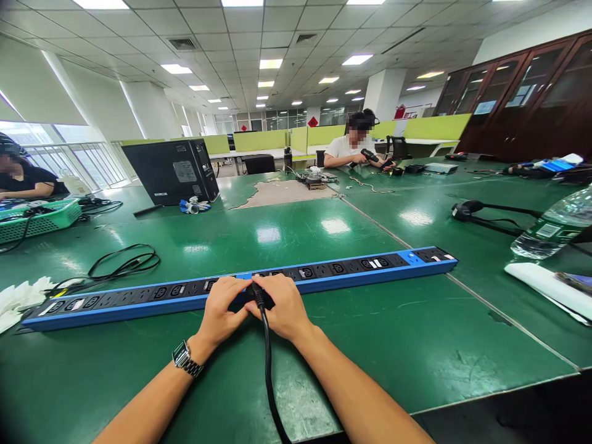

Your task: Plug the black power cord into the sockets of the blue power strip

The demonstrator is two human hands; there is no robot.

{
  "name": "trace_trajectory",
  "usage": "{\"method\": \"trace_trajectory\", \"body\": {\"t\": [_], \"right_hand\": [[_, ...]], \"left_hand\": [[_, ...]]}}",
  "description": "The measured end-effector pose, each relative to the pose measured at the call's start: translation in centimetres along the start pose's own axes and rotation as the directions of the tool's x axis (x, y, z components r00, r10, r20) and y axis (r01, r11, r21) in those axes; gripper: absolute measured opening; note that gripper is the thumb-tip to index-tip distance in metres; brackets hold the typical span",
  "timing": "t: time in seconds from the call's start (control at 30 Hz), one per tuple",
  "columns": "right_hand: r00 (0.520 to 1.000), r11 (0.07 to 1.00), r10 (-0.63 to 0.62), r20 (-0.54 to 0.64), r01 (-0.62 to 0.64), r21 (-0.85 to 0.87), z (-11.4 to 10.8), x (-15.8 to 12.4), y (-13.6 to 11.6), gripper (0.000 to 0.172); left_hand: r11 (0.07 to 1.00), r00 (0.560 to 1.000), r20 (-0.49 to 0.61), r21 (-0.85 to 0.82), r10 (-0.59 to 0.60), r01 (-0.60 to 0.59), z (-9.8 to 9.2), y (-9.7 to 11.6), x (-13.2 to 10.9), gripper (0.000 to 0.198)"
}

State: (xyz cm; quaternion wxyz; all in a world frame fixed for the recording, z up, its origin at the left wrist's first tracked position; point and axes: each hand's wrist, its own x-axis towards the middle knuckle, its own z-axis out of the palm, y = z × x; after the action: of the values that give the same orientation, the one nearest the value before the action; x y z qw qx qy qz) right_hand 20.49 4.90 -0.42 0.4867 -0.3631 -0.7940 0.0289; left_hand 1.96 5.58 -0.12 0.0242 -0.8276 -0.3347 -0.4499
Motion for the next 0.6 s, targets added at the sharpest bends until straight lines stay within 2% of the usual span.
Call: {"method": "trace_trajectory", "body": {"t": [0.1,0.2,0.37,0.5,0.6], "right_hand": [[0.995,0.999,0.040,-0.094,-0.042,-0.020,-0.6,0.2,0.1,0.031],[0.974,0.987,0.140,-0.178,-0.151,-0.049,-1.5,0.5,0.6,0.027],[0.869,0.918,0.365,-0.335,-0.396,-0.029,-2.9,0.7,2.4,0.034],[0.816,0.867,0.466,-0.341,-0.499,-0.010,-3.3,0.6,3.7,0.044],[0.804,0.838,0.516,-0.295,-0.546,-0.022,-3.4,0.3,4.4,0.047]], "left_hand": [[0.999,0.999,-0.018,0.028,-0.036,0.037,0.0,-0.3,-0.1,0.032],[0.995,0.996,-0.041,0.056,-0.082,0.084,-0.2,-0.6,-0.2,0.027],[0.990,0.991,-0.060,0.063,-0.119,0.123,-0.4,-0.8,-0.2,0.022],[0.988,0.989,-0.056,0.056,-0.138,0.141,-0.4,-0.8,-0.3,0.020],[0.987,0.987,-0.057,0.049,-0.153,0.156,-0.4,-1.0,-0.4,0.021]]}}
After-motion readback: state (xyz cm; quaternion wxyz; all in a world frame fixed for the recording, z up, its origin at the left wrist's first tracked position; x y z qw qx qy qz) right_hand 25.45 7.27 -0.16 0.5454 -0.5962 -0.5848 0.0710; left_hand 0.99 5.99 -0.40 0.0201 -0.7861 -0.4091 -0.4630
